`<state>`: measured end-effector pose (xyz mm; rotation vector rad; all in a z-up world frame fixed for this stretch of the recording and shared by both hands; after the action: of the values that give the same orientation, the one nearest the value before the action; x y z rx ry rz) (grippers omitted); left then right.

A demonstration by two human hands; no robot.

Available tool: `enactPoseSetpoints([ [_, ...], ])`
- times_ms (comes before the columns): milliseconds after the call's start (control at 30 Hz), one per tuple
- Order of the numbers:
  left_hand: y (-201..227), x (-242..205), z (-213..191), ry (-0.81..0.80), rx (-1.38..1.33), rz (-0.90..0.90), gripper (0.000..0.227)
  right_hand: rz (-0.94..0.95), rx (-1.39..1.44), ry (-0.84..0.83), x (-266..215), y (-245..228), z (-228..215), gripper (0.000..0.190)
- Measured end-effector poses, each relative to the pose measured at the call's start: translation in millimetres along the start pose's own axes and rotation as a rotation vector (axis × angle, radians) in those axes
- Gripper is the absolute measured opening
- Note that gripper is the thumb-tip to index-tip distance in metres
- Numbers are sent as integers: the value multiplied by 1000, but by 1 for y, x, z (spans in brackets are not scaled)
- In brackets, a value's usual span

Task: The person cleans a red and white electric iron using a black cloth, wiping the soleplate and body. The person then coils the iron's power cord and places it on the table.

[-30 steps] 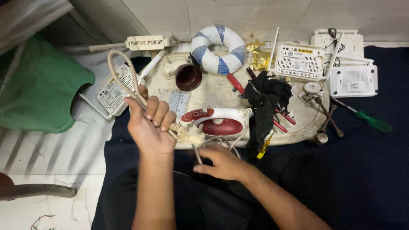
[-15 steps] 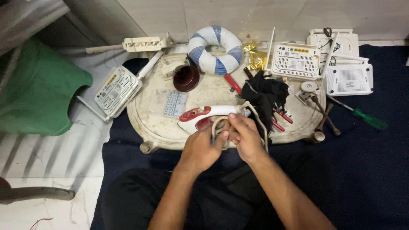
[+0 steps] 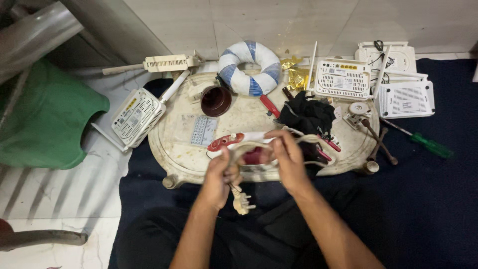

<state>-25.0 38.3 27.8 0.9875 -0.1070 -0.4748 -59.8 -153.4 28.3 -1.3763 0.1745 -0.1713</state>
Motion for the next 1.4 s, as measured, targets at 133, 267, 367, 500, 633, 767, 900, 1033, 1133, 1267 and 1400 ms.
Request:
enactPoseSetpoints([
  [133, 10, 4, 1, 90, -395, -14, 56, -22, -119, -193, -15, 33, 27, 41],
  [267, 4, 3, 3, 236, -67, -110, 56, -56, -98, -57, -17, 50, 39, 41],
  [367, -5, 1, 6, 218, 133, -109, 52, -16, -347, -74, -10, 51, 34, 36],
  [500, -15, 5, 25, 74, 602, 236, 46, 67, -248, 167, -6, 59, 30, 23],
  [633, -29, 4, 28, 106, 580, 136, 45, 105, 127, 127, -7, 70, 31, 17],
  [767, -28, 9, 21, 260, 347, 131, 40, -103, -225, 9, -11, 50, 35, 21],
  [900, -18, 11, 14, 323, 179, 206, 33, -390, -475, -135, -20, 21, 46, 33],
  [1033, 4, 8, 2, 487, -92, 256, 31, -374, -710, -182, -14, 4, 42, 34],
  [1133, 23, 9, -6, 510, -272, 283, 37, -344, -804, -301, -13, 0, 40, 25],
  [1267, 42, 3, -10, 475, -364, 207, 56, -529, -1021, -265, -16, -8, 37, 24],
  [1400, 50, -3, -15, 446, -84, 38, 68, -541, -1106, -165, -11, -16, 23, 12],
])
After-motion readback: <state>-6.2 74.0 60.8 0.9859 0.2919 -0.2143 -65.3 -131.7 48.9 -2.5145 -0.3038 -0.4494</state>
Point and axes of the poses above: each hand's wrist, its own x-axis towards the middle knuckle, its own z-axis out of the palm, y = z × x, the point moved 2 cm from there along x, towards the middle knuckle, and after that the axes turned 6 degrees about z, right-handed, at the moved point
